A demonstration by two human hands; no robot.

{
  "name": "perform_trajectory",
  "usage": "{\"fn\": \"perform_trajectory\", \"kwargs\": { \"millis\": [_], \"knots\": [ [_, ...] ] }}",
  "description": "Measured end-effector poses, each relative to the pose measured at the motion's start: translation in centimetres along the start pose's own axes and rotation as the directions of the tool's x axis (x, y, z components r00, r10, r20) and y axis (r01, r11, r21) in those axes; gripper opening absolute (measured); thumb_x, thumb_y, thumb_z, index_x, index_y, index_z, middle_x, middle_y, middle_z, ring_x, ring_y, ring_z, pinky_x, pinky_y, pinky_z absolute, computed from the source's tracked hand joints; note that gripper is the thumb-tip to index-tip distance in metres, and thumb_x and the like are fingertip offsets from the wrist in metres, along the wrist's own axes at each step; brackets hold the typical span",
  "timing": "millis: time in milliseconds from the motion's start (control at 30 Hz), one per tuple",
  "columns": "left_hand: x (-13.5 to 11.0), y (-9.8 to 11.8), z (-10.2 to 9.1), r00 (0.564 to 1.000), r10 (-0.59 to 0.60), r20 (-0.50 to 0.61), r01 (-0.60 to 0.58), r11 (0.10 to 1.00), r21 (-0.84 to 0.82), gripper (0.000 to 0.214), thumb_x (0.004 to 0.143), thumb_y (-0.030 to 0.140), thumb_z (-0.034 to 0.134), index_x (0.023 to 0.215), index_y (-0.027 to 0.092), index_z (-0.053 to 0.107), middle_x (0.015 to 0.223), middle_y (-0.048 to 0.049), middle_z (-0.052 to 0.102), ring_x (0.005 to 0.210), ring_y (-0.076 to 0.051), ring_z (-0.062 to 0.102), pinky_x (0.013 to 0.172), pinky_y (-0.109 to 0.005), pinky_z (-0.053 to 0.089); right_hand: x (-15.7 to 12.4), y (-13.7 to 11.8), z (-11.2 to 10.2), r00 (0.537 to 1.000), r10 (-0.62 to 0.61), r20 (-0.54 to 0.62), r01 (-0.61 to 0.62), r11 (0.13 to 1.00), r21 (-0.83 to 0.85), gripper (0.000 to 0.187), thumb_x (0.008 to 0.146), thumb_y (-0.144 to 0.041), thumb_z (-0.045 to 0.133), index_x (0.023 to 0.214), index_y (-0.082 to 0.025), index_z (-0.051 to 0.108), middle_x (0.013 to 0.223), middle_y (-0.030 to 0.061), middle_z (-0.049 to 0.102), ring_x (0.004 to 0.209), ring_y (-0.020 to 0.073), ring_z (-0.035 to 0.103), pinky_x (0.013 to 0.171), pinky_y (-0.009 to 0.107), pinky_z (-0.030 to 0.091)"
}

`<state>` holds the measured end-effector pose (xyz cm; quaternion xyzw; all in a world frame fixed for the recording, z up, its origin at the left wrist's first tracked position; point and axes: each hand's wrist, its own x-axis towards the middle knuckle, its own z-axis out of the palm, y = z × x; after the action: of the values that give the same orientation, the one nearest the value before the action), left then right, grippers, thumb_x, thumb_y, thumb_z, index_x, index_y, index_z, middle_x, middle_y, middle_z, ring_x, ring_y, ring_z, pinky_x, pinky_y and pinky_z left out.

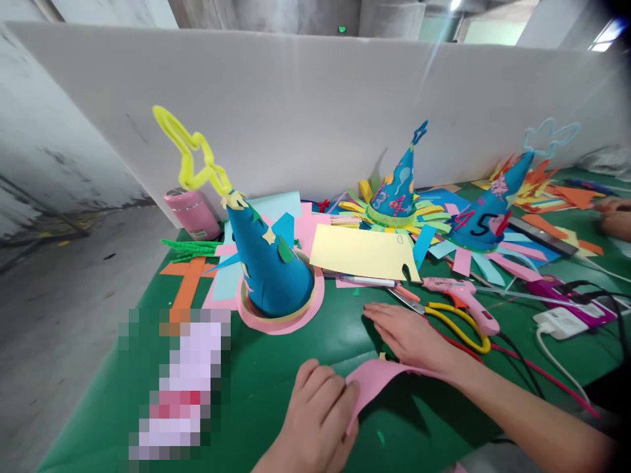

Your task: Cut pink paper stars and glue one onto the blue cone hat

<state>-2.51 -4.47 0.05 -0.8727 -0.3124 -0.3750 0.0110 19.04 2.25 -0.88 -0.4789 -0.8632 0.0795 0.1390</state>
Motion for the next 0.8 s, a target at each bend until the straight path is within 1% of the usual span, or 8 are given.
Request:
{"fn": "perform_trajectory", "kwargs": {
  "millis": [67,200,300,400,467,567,633,800],
  "knots": [
    [0.0,0.1,0.1,1.0,0.022,0.022,-0.021,1.0,-0.022,0.021,0.071,0.01,0.048,0.089,0.012,0.06,0.067,-0.0053,0.062,0.066,-0.017,0.052,0.07,-0.038,0.043,0.3,-0.1,-0.6,0.999,-0.024,-0.03,0.027,0.994,0.104,0.035,0.085,-0.015,0.037,0.114,-0.018,0.057,0.114,0.0057,0.062,0.105,0.0172,0.056,0.089,0.032,0.047],
    [0.1,0.4,0.0,0.997,0.033,0.071,-0.029,0.998,-0.064,0.021,0.071,0.009,0.046,0.087,0.014,0.059,0.065,-0.0044,0.06,0.064,-0.016,0.052,0.069,-0.037,0.044,2.4,0.2,-0.1,0.994,-0.029,-0.101,0.045,0.986,0.159,0.039,0.083,-0.009,0.036,0.117,-0.016,0.054,0.121,0.0094,0.057,0.111,0.0195,0.051,0.094,0.039,0.042],
    [0.2,0.5,-0.2,0.998,0.014,0.069,-0.01,0.998,-0.07,0.021,0.07,0.009,0.047,0.086,0.014,0.059,0.065,-0.0044,0.061,0.064,-0.016,0.053,0.07,-0.038,0.044,3.4,0.4,0.2,0.995,-0.096,-0.042,0.101,0.983,0.156,0.039,0.078,-0.008,0.041,0.113,-0.013,0.058,0.122,0.0123,0.056,0.115,0.0239,0.048,0.097,0.043,0.037],
    [0.3,0.4,-0.3,1.0,0.011,0.025,-0.009,0.997,-0.076,0.022,0.068,0.007,0.047,0.086,0.014,0.058,0.064,-0.0043,0.061,0.063,-0.016,0.054,0.069,-0.038,0.045,2.4,0.6,-1.1,0.989,-0.143,0.043,0.133,0.974,0.184,0.035,0.078,-0.009,0.043,0.105,-0.019,0.064,0.107,0.0063,0.066,0.1,0.0222,0.059,0.088,0.038,0.045],
    [0.4,0.4,-0.4,1.0,0.002,-0.02,-0.004,0.997,-0.076,0.024,0.066,0.006,0.046,0.085,0.015,0.057,0.064,-0.0042,0.062,0.063,-0.016,0.055,0.069,-0.038,0.045,1.1,1.1,-2.5,0.99,-0.091,0.105,0.059,0.959,0.278,0.037,0.081,-0.011,0.041,0.108,-0.024,0.061,0.101,0.0017,0.069,0.092,0.0181,0.062,0.08,0.032,0.05],
    [0.5,0.4,-0.6,0.995,-0.033,-0.099,0.026,0.998,-0.065,0.023,0.064,0.003,0.047,0.083,0.014,0.056,0.064,-0.0051,0.062,0.062,-0.017,0.056,0.068,-0.038,0.046,-0.6,1.7,-3.9,0.989,0.145,-0.001,-0.132,0.908,0.399,0.034,0.084,-0.015,0.038,0.11,-0.022,0.059,0.1,0.0031,0.068,0.093,0.0182,0.062,0.082,0.032,0.049],
    [0.6,0.2,-0.7,0.987,-0.057,-0.147,0.046,0.996,-0.073,0.022,0.062,0.001,0.048,0.079,0.013,0.056,0.062,-0.006,0.061,0.06,-0.017,0.055,0.065,-0.038,0.047,-1.2,1.7,-3.8,0.973,0.218,-0.083,-0.169,0.905,0.391,0.032,0.085,-0.017,0.039,0.109,-0.021,0.059,0.1,0.0047,0.067,0.096,0.02,0.06,0.083,0.034,0.048],
    [0.7,0.0,-0.6,0.984,-0.095,-0.151,0.075,0.988,-0.132,0.021,0.064,-0.001,0.044,0.075,0.014,0.054,0.059,-0.0047,0.058,0.055,-0.015,0.052,0.056,-0.034,0.045,-0.7,0.6,-1.6,0.99,0.07,-0.124,-0.041,0.973,0.227,0.033,0.082,-0.012,0.041,0.109,-0.02,0.059,0.104,0.0079,0.064,0.096,0.0197,0.058,0.082,0.034,0.048]
  ]
}}
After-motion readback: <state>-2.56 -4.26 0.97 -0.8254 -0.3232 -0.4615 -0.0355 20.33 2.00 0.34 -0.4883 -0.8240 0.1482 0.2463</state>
